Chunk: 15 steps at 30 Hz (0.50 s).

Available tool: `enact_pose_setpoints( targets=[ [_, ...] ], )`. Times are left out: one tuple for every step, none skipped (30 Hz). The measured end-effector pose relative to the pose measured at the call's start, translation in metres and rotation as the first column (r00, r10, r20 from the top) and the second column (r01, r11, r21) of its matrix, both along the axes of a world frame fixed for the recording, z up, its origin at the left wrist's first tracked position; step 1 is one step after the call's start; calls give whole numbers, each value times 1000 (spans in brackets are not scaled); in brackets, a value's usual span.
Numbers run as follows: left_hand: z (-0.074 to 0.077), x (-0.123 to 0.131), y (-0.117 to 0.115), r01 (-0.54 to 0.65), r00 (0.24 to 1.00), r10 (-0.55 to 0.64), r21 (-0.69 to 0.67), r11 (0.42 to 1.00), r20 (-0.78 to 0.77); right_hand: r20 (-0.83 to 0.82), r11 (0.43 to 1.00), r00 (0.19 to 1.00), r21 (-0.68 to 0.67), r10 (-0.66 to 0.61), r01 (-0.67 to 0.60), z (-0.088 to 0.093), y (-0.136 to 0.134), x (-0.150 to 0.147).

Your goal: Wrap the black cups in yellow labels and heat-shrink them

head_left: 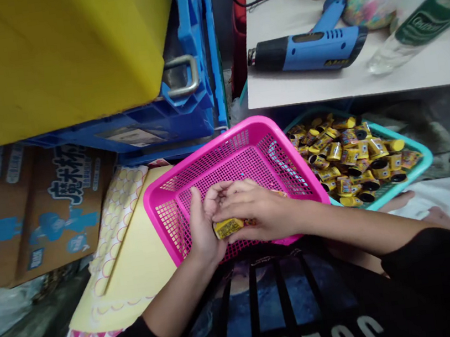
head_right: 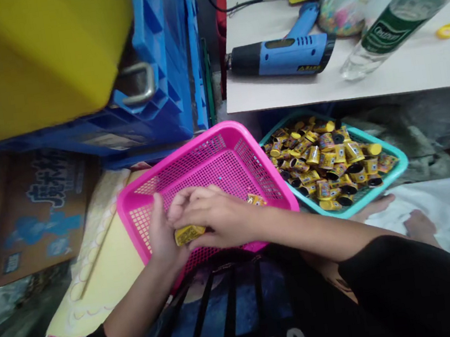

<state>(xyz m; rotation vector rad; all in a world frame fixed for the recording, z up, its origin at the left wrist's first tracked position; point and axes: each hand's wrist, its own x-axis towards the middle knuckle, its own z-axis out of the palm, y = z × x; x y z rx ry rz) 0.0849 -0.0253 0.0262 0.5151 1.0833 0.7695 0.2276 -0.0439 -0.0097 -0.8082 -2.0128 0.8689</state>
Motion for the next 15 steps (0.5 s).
enact_pose_setpoints(
  targets=[
    [-1,0,0,-43,999,44,22,999,-28,-14,999,999,-24,30,-30,0,-1,-2],
    [-1,0,-1,-83,995,86,46,995,-55,-25,997,998,-59,50,-51,1,-2,-4],
    [0,0,-1,-111,990,116,64,992,-77,-34,993,998,-101,60,-63,3,-3,-6],
    [1,1,-3,-128,986,134,74,989,-94,-40,988,997,-138,66,-71,6,-4,-7],
    [4,1,-4,-135,984,142,72,988,-106,-42,983,996,-166,75,-81,10,-5,-8],
    [7,2,-6,-139,983,145,59,989,-116,-40,978,995,-185,88,-94,14,-6,-9],
    [10,2,-9,-143,981,147,37,989,-127,-36,974,994,-197,107,-112,18,-6,-9],
    [14,3,-12,-148,980,148,8,989,-135,-31,969,991,-206,130,-134,22,-7,-9],
    [17,3,-15,-154,979,149,-28,988,-142,-23,966,988,-210,153,-154,26,-8,-9],
    [19,4,-18,-162,978,150,-71,984,-146,-10,963,985,-209,172,-170,28,-9,-8],
    [20,6,-21,-169,977,151,-117,979,-150,4,961,983,-209,184,-179,30,-9,-7],
    [21,7,-23,-180,975,156,-160,971,-156,18,962,982,-205,191,-183,30,-10,-7],
    [21,8,-24,-197,972,166,-194,961,-165,30,962,980,-199,196,-186,30,-10,-6],
    [20,10,-24,-215,969,178,-222,951,-173,38,964,980,-192,197,-186,28,-10,-5],
    [19,11,-23,-229,966,187,-248,941,-179,37,965,981,-186,193,-183,26,-10,-5]
  ],
)
